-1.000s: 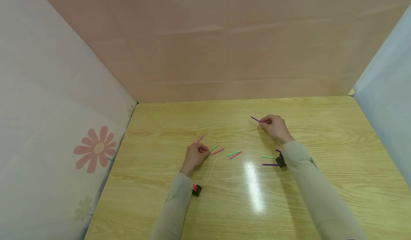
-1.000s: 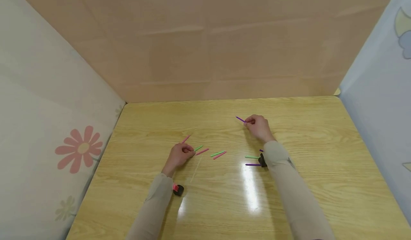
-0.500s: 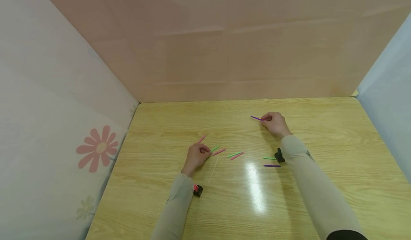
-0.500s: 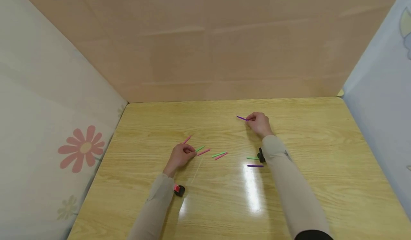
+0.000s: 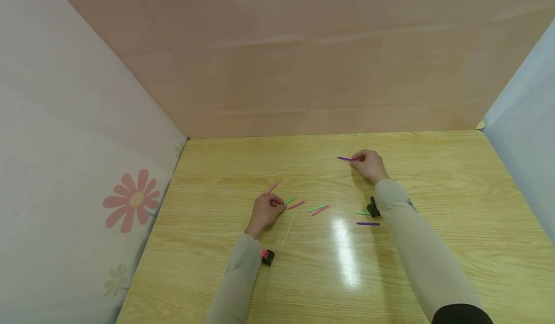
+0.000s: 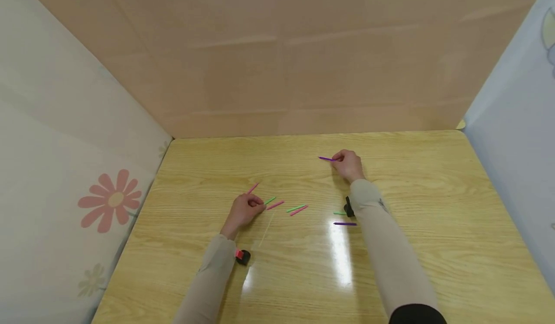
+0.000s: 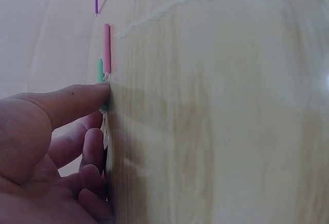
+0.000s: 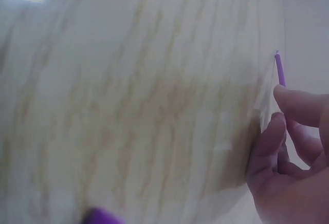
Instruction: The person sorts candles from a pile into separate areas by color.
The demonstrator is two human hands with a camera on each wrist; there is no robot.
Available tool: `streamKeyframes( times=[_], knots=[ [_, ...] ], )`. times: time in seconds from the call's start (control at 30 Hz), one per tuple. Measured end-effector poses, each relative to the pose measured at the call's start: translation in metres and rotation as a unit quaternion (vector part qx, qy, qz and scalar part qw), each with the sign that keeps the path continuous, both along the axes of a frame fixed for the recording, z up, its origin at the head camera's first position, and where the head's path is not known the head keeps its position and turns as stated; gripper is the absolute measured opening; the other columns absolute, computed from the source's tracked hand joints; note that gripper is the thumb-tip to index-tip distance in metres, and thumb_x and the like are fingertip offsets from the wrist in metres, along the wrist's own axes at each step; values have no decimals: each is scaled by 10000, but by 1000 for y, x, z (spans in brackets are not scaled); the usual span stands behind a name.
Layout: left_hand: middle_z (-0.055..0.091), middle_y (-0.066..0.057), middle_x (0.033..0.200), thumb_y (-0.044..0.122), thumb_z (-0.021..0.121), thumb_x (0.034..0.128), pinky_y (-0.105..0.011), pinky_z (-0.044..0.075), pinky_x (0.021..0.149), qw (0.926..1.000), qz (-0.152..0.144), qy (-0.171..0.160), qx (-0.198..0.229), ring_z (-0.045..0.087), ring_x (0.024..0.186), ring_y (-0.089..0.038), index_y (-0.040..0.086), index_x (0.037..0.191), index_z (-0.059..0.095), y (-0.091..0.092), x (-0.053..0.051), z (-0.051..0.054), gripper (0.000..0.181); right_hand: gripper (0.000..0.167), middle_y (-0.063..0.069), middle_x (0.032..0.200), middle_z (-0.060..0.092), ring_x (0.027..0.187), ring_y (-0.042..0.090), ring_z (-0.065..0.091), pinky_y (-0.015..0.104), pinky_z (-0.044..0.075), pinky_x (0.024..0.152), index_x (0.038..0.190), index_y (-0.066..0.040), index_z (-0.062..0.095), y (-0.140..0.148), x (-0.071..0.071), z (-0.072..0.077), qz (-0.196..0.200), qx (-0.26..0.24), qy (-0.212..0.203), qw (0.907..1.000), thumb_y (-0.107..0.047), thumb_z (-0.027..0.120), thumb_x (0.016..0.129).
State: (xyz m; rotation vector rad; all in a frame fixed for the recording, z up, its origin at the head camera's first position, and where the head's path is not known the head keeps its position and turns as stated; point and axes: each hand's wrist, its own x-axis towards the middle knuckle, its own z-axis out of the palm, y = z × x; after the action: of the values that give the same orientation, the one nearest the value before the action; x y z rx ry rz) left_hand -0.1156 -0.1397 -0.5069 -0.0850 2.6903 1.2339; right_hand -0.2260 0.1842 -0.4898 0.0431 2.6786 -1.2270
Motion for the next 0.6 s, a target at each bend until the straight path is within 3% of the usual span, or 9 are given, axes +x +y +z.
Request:
streamKeyframes(
  times=[0.4, 0.6],
  knots=[
    [580, -42, 751, 153, 740, 834, -303, 401, 708, 10000, -9, 15, -39, 467, 723, -155, 54, 835, 724, 1, 2, 3, 101, 240, 199, 1044, 610, 903, 286, 542, 311, 399, 749, 1107, 40, 612, -1, 1, 0, -295, 138, -82, 9994, -133, 585, 943],
    [598, -51, 762, 149, 735, 835, -419, 466, 845, 10000, 1, 66, 4, 488, 732, -156, 56, 834, 726, 1, 3, 2, 93, 238, 174, 1006, 615, 886, 289, 536, 317, 385, 747, 1087, 36, 626, -1, 0, 0, -379, 174, -16, 9991, -142, 596, 932]
  ],
)
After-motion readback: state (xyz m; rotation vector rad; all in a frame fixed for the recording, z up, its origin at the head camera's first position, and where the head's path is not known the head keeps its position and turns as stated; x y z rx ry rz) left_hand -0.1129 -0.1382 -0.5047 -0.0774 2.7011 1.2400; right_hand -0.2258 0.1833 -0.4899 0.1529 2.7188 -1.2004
